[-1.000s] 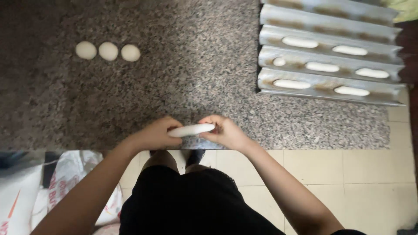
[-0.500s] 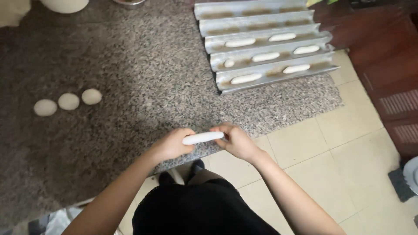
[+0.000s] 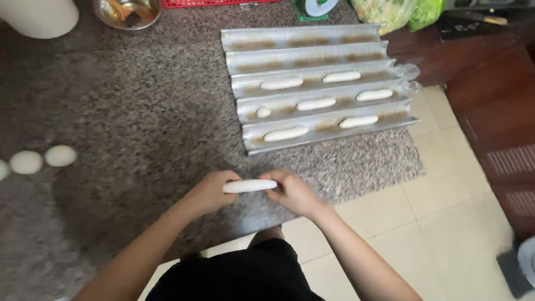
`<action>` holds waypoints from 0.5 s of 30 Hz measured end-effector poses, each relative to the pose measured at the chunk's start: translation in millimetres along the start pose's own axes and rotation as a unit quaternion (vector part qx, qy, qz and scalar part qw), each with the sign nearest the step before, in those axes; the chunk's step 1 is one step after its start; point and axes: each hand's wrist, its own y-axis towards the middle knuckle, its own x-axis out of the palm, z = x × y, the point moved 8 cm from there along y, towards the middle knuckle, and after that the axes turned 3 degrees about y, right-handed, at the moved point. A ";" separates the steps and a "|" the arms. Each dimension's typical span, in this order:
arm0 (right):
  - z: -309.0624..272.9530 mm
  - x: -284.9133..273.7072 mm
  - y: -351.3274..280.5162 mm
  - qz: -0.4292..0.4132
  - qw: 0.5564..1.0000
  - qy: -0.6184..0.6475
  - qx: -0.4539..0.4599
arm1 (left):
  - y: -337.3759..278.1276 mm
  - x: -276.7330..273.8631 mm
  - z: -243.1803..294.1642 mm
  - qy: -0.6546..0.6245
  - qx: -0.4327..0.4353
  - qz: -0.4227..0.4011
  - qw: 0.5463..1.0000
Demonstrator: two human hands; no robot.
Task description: Shape pieces of dough into long rolls and place them on a perforated baking tray.
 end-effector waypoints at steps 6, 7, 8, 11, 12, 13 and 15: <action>62.1 -121.7 52.9 -0.045 0.998 -0.030 -0.014 | 107.0 -1.4 92.5 0.024 -0.005 0.061 0.998; 71.8 -148.0 62.2 -0.043 0.998 -0.045 -0.018 | 131.9 0.3 106.0 0.025 -0.022 0.055 0.998; 81.0 -172.2 71.6 -0.042 0.997 -0.060 -0.022 | 155.8 1.9 117.7 0.025 -0.038 0.049 0.998; 136.8 -226.6 113.8 -0.056 0.997 -0.050 0.028 | 223.3 -7.0 154.9 0.009 0.063 0.119 0.991; 145.0 -241.1 129.2 -0.067 0.996 -0.051 0.025 | 244.3 -10.9 162.0 0.004 0.054 0.124 0.991; 151.5 -259.3 142.8 -0.036 0.997 -0.063 0.018 | 262.8 -15.5 165.7 0.040 0.026 0.136 0.990; 166.4 -284.5 171.0 -0.012 0.997 -0.073 0.008 | 296.2 -22.5 173.4 0.073 -0.010 0.148 0.986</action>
